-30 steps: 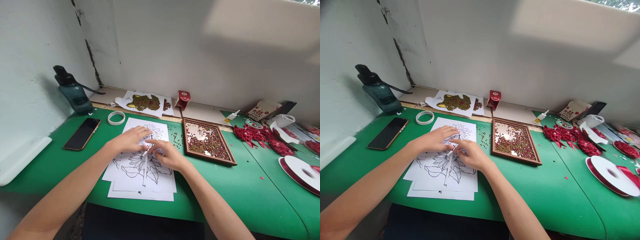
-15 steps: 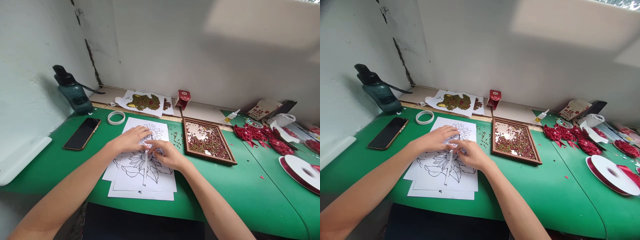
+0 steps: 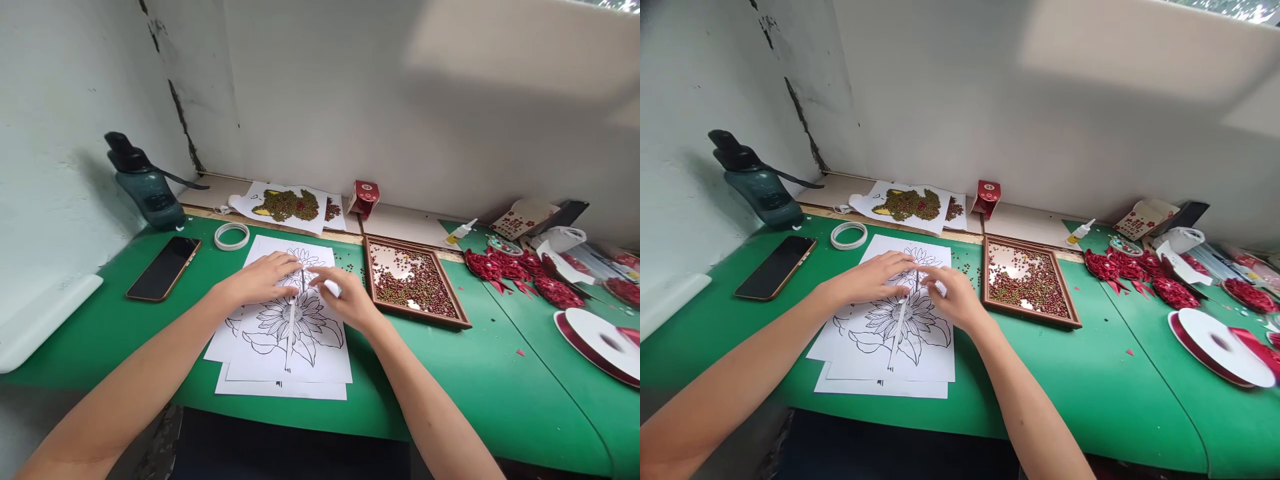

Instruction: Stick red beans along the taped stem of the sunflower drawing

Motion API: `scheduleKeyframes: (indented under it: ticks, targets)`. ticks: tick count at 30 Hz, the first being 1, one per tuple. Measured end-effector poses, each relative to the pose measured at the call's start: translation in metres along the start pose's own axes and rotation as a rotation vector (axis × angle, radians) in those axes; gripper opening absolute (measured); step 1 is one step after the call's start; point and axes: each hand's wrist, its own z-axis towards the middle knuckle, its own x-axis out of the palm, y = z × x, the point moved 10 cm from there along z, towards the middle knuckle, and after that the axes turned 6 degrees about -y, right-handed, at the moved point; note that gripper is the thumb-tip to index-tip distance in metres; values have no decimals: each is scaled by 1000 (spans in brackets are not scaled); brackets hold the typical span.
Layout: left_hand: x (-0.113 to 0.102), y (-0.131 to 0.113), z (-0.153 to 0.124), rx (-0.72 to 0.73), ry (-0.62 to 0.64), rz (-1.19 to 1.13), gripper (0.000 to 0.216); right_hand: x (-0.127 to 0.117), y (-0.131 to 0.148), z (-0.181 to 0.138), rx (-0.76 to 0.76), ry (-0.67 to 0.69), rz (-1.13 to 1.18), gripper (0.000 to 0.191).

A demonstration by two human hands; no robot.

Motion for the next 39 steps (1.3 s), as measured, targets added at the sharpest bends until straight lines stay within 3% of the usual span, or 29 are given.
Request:
scheduleKeyframes:
  ticks: [3, 5, 10, 16, 27, 39]
  targets:
    - [0, 1, 0, -1, -3, -1, 66, -46, -30, 2, 136, -271, -142, 44]
    - [0, 1, 0, -2, -8, 2, 65, -72, -54, -2, 248, -365, -256, 48]
    - [0, 0, -1, -7, -7, 3, 69, -98, -92, -13, 388, -347, -432, 58]
    - [-1, 0, -1, -8, -6, -5, 67, -88, -96, -13, 354, -282, -437, 63]
    - [-1, -3, 0, 12, -18, 23, 59, -59, -78, -4, 223, -204, -384, 56]
    - [0, -3, 0, 32, -23, 68, 56, -51, -75, -3, 187, -173, -432, 61]
